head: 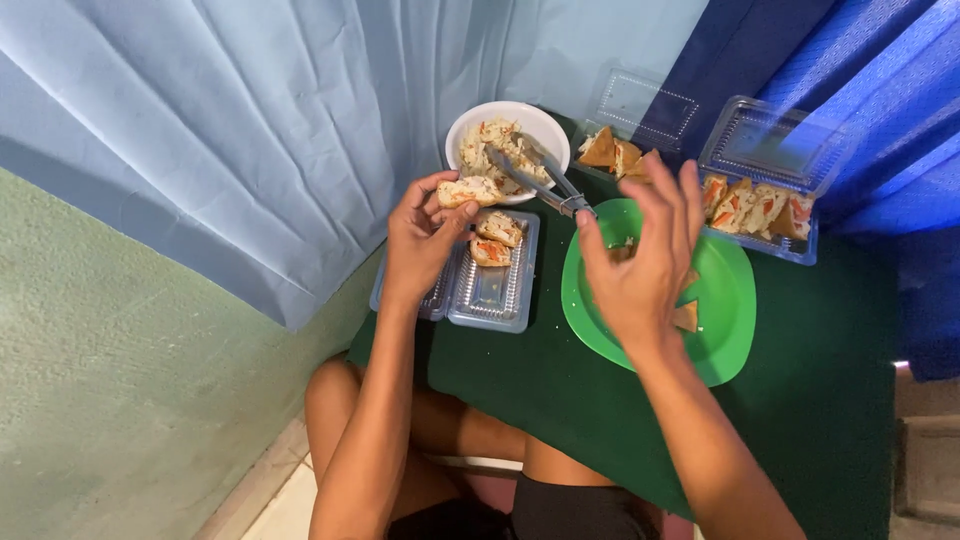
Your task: Assembling small snacks by adding filling to bread pieces using tongs and placing them in plastic containers.
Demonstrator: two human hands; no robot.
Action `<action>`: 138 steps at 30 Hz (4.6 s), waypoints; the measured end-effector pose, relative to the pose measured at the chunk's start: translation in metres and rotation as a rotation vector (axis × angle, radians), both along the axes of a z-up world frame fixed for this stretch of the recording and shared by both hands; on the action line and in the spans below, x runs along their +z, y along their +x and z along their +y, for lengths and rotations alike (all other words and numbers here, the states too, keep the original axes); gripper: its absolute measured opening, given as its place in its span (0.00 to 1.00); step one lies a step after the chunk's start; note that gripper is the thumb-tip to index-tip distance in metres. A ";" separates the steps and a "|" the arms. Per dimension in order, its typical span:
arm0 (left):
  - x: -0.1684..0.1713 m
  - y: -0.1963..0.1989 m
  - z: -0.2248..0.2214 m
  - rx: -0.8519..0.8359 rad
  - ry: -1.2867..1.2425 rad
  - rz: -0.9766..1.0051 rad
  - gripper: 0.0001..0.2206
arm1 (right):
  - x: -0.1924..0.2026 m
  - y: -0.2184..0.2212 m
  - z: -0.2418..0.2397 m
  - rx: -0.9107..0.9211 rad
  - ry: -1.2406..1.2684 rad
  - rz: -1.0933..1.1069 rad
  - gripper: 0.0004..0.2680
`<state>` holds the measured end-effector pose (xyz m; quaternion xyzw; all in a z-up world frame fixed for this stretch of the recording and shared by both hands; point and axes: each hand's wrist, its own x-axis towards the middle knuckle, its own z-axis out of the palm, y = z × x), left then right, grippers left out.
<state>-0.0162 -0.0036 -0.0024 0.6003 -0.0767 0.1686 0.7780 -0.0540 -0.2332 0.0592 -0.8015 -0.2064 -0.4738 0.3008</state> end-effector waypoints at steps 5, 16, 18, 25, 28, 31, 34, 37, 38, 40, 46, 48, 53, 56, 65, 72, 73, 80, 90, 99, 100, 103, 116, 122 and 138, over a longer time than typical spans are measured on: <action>-0.009 -0.011 0.001 0.021 -0.025 -0.024 0.22 | -0.019 -0.013 0.019 0.082 -0.029 -0.077 0.08; -0.017 -0.037 0.006 0.048 -0.040 -0.077 0.20 | -0.041 -0.037 0.049 0.356 -0.014 0.071 0.01; -0.027 -0.042 0.006 0.026 -0.025 -0.125 0.20 | -0.047 -0.038 0.048 0.356 -0.049 0.066 0.01; -0.018 -0.062 0.003 -0.132 -0.023 -0.216 0.18 | -0.052 -0.057 0.056 0.307 -0.105 0.157 0.05; -0.016 -0.060 0.002 -0.123 -0.003 -0.256 0.18 | -0.053 -0.054 0.058 0.341 -0.130 0.157 0.05; -0.019 -0.059 0.003 -0.107 0.016 -0.246 0.18 | -0.054 -0.053 0.060 0.352 -0.152 0.152 0.05; -0.021 -0.056 0.002 -0.090 0.002 -0.261 0.18 | -0.057 -0.052 0.060 0.341 -0.162 0.182 0.05; -0.021 -0.058 0.003 -0.086 0.029 -0.293 0.18 | -0.058 -0.055 0.060 0.348 -0.180 0.170 0.05; -0.021 -0.058 0.003 -0.101 0.015 -0.282 0.18 | -0.058 -0.056 0.061 0.350 -0.173 0.181 0.05; -0.022 -0.058 0.005 -0.118 0.001 -0.272 0.18 | -0.058 -0.058 0.062 0.350 -0.164 0.190 0.05; -0.018 -0.055 0.006 -0.160 0.023 -0.245 0.18 | -0.055 -0.062 0.059 0.344 -0.147 0.153 0.04; -0.017 -0.052 0.008 -0.169 0.035 -0.204 0.17 | -0.054 -0.060 0.057 0.341 -0.130 0.186 0.05; -0.003 -0.056 0.019 -0.159 0.081 -0.137 0.17 | -0.049 -0.061 0.054 0.326 -0.043 0.232 0.05; -0.005 -0.055 0.026 -0.114 0.193 -0.075 0.19 | -0.050 -0.052 0.045 0.353 0.015 0.184 0.03; -0.004 -0.068 0.032 -0.017 0.499 -0.021 0.18 | -0.044 -0.042 0.035 0.391 0.028 0.155 0.02; -0.014 -0.062 0.036 0.053 0.685 -0.048 0.17 | -0.045 -0.041 0.033 0.366 0.053 0.177 0.02; -0.014 -0.062 0.034 0.052 0.686 -0.050 0.17 | -0.044 -0.041 0.033 0.364 0.053 0.176 0.02; -0.022 -0.053 0.028 0.098 0.849 -0.018 0.17 | -0.048 -0.040 0.032 0.364 0.081 0.199 0.02; -0.014 -0.050 0.022 0.119 0.872 -0.052 0.18 | -0.050 -0.039 0.031 0.358 0.095 0.231 0.02; -0.021 -0.048 0.024 0.167 0.848 -0.079 0.18 | -0.047 -0.040 0.030 0.358 0.089 0.243 0.03; -0.023 -0.047 0.024 0.167 0.848 -0.079 0.18 | -0.047 -0.040 0.031 0.358 0.089 0.242 0.03; -0.025 -0.044 0.024 0.161 0.858 -0.076 0.18 | -0.046 -0.040 0.032 0.348 0.092 0.244 0.03; -0.022 -0.047 0.025 0.125 0.856 -0.023 0.21 | -0.046 -0.040 0.032 0.360 0.088 0.271 0.02; -0.016 -0.049 0.023 0.110 0.853 0.011 0.24 | -0.047 -0.040 0.031 0.350 0.081 0.279 0.02; -0.011 -0.052 0.018 0.108 0.952 -0.022 0.20 | -0.034 -0.033 0.035 0.255 -0.148 0.447 0.07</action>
